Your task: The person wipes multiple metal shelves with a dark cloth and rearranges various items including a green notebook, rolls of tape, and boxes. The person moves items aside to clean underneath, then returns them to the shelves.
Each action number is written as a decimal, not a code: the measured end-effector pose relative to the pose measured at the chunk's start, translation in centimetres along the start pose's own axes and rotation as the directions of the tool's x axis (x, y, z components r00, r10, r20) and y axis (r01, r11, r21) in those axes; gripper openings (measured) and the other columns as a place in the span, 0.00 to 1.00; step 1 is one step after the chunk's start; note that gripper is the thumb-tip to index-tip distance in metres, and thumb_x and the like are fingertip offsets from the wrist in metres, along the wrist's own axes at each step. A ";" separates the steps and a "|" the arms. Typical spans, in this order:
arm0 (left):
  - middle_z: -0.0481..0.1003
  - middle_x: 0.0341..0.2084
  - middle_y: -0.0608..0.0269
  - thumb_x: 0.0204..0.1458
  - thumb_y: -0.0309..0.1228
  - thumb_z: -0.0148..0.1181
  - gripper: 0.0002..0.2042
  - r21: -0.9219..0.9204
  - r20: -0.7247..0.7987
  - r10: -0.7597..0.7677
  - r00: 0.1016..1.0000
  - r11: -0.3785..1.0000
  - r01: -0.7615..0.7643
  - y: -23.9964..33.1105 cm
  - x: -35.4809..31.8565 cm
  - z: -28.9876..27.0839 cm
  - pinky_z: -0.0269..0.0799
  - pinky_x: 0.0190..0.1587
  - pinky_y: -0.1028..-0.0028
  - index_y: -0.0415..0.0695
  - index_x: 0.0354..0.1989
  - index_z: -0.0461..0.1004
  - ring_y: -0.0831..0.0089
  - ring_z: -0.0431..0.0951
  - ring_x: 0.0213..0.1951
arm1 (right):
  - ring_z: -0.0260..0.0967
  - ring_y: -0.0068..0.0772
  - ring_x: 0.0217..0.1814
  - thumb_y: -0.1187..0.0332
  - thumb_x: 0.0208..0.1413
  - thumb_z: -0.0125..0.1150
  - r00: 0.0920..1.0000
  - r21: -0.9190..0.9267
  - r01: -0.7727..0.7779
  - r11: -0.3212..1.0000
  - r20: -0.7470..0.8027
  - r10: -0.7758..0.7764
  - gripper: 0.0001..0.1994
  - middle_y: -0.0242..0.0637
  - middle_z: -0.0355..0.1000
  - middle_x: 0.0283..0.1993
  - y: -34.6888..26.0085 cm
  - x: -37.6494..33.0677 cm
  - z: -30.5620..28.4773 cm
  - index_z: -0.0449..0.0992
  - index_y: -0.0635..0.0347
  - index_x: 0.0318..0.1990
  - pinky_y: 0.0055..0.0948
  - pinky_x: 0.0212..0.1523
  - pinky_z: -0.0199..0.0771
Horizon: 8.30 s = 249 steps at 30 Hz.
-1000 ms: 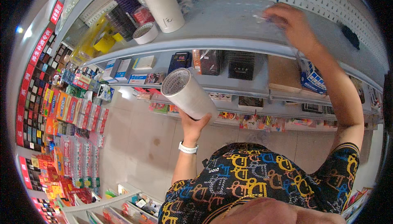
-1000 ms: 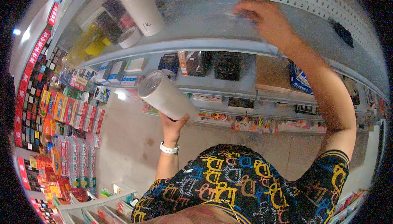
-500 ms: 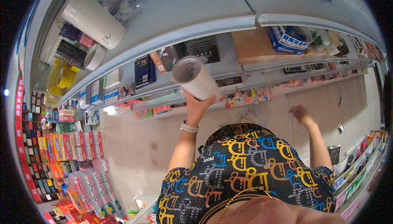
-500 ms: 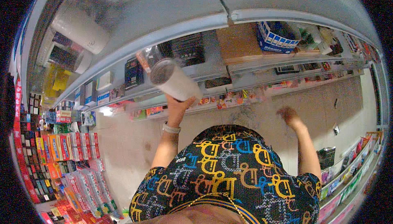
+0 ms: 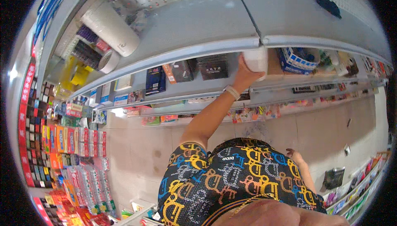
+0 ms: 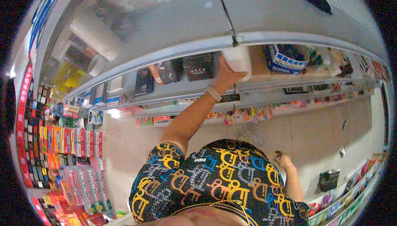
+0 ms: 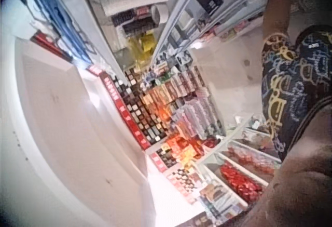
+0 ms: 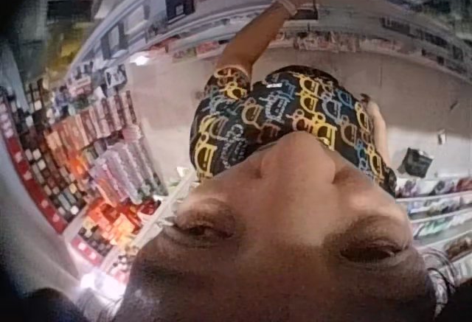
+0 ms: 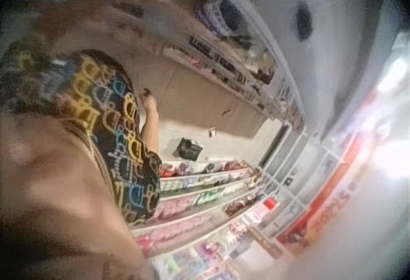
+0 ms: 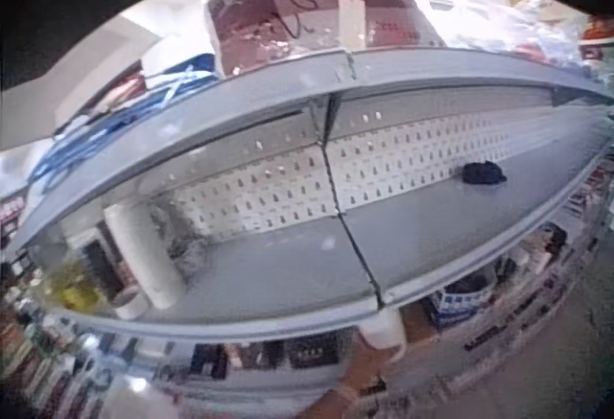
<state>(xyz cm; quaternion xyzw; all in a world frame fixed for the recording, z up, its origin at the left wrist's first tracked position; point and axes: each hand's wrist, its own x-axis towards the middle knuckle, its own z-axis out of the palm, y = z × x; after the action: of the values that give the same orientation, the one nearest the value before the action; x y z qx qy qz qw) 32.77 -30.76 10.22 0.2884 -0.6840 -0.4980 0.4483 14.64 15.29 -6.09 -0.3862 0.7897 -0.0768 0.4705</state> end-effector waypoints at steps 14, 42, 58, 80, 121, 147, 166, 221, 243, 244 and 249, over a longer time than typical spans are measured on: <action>0.69 0.47 0.55 0.38 0.29 0.72 0.33 0.352 0.006 0.279 0.960 0.898 -0.263 3.3 -2.9 -2.4 0.67 0.51 0.59 0.47 0.56 0.66 0.57 0.70 0.50 | 0.75 0.35 0.46 0.64 0.51 0.64 0.964 0.186 0.239 0.953 0.070 -0.255 0.21 0.41 0.77 0.46 -1.5 5.6 -1.8 0.73 0.52 0.54 0.32 0.47 0.74; 0.75 0.32 0.52 0.53 0.29 0.57 0.09 0.857 0.393 0.216 0.894 0.267 -0.441 25.2 17.2 -19.3 0.71 0.41 0.64 0.43 0.42 0.73 0.57 0.76 0.36 | 0.74 0.45 0.49 0.62 0.50 0.62 0.987 0.028 -0.118 0.993 -0.104 0.121 0.19 0.46 0.75 0.48 3.0 2.8 6.2 0.76 0.60 0.48 0.36 0.52 0.71; 0.73 0.43 0.55 0.51 0.34 0.55 0.15 0.277 0.737 0.182 0.651 0.798 -0.536 5.3 -12.2 4.2 0.75 0.41 0.59 0.46 0.47 0.71 0.57 0.75 0.47 | 0.70 0.27 0.36 0.61 0.58 0.60 0.923 0.983 0.134 0.128 -0.077 -0.378 0.17 0.31 0.72 0.40 -19.7 3.8 -8.1 0.70 0.56 0.52 0.27 0.39 0.74; 0.72 0.46 0.47 0.35 0.32 0.76 0.40 0.705 -0.387 0.715 0.582 0.637 -0.313 25.9 7.4 -36.2 0.69 0.51 0.63 0.35 0.57 0.58 0.57 0.73 0.48 | 0.70 0.32 0.31 0.66 0.58 0.54 0.978 0.805 -0.165 0.570 0.060 0.198 0.10 0.34 0.72 0.38 9.1 10.9 3.2 0.74 0.53 0.46 0.31 0.30 0.73; 0.61 0.54 0.51 0.32 0.17 0.72 0.48 0.091 -0.345 0.142 0.928 0.989 -0.118 -1.1 -5.3 -20.0 0.64 0.60 0.64 0.42 0.61 0.45 0.61 0.66 0.56 | 0.73 0.34 0.31 0.59 0.60 0.54 0.997 0.776 -0.069 0.627 0.073 0.020 0.13 0.35 0.75 0.39 5.2 13.0 5.2 0.73 0.54 0.48 0.29 0.25 0.70; 0.65 0.51 0.48 0.30 0.30 0.76 0.44 0.194 -0.292 -0.083 0.953 0.971 0.143 -6.0 -8.7 -21.8 0.66 0.55 0.62 0.38 0.58 0.55 0.57 0.69 0.53 | 0.73 0.29 0.36 0.63 0.59 0.57 0.977 0.540 0.096 0.836 0.108 -0.182 0.15 0.33 0.74 0.43 -13.5 10.1 -0.5 0.72 0.54 0.52 0.28 0.35 0.71; 0.70 0.46 0.50 0.49 0.31 0.64 0.18 0.908 -0.392 0.785 0.479 0.414 0.064 18.5 -7.9 -34.9 0.60 0.55 0.59 0.42 0.49 0.70 0.51 0.67 0.50 | 0.73 0.25 0.34 0.65 0.57 0.57 0.979 0.433 0.009 0.901 0.179 -0.096 0.15 0.30 0.73 0.40 -13.1 13.3 -0.1 0.71 0.54 0.52 0.23 0.30 0.70; 0.74 0.43 0.42 0.32 0.48 0.75 0.39 0.865 -0.500 0.600 0.625 0.380 0.328 21.5 13.9 -48.9 0.69 0.52 0.56 0.33 0.49 0.66 0.45 0.73 0.47 | 0.75 0.32 0.39 0.65 0.56 0.60 0.965 0.372 0.161 0.914 0.136 -0.226 0.16 0.40 0.75 0.42 -10.2 14.3 1.8 0.74 0.60 0.50 0.32 0.35 0.76; 0.56 0.64 0.55 0.41 0.34 0.68 0.34 0.907 0.417 0.280 0.865 -0.180 -0.379 24.2 7.7 -39.3 0.56 0.64 0.50 0.60 0.60 0.60 0.52 0.57 0.65 | 0.75 0.35 0.34 0.70 0.59 0.54 0.973 0.689 -0.033 0.724 0.188 -0.134 0.14 0.41 0.76 0.38 -6.5 14.1 2.2 0.73 0.62 0.51 0.34 0.34 0.75; 0.56 0.64 0.55 0.42 0.34 0.67 0.33 0.884 0.455 0.248 0.855 -0.240 -0.401 23.9 7.5 -39.9 0.56 0.64 0.49 0.60 0.59 0.61 0.52 0.58 0.65 | 0.74 0.33 0.29 0.71 0.61 0.51 0.962 0.788 -0.078 0.610 0.221 -0.163 0.12 0.39 0.76 0.36 -5.0 15.3 2.4 0.74 0.61 0.50 0.32 0.28 0.74; 0.68 0.56 0.55 0.44 0.45 0.67 0.32 0.943 0.307 0.202 0.930 -0.193 -0.270 23.5 10.2 -39.1 0.63 0.58 0.51 0.59 0.59 0.61 0.52 0.67 0.59 | 0.75 0.32 0.36 0.69 0.61 0.50 0.988 0.400 0.047 0.915 0.114 -0.100 0.13 0.40 0.76 0.38 -5.3 14.6 3.0 0.73 0.61 0.51 0.27 0.34 0.75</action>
<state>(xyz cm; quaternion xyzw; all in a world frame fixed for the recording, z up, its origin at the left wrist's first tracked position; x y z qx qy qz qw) 64.85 -47.93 39.65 0.3807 -0.8713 0.2732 0.1457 16.09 2.33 -15.14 -0.3168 0.7098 -0.2268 0.5869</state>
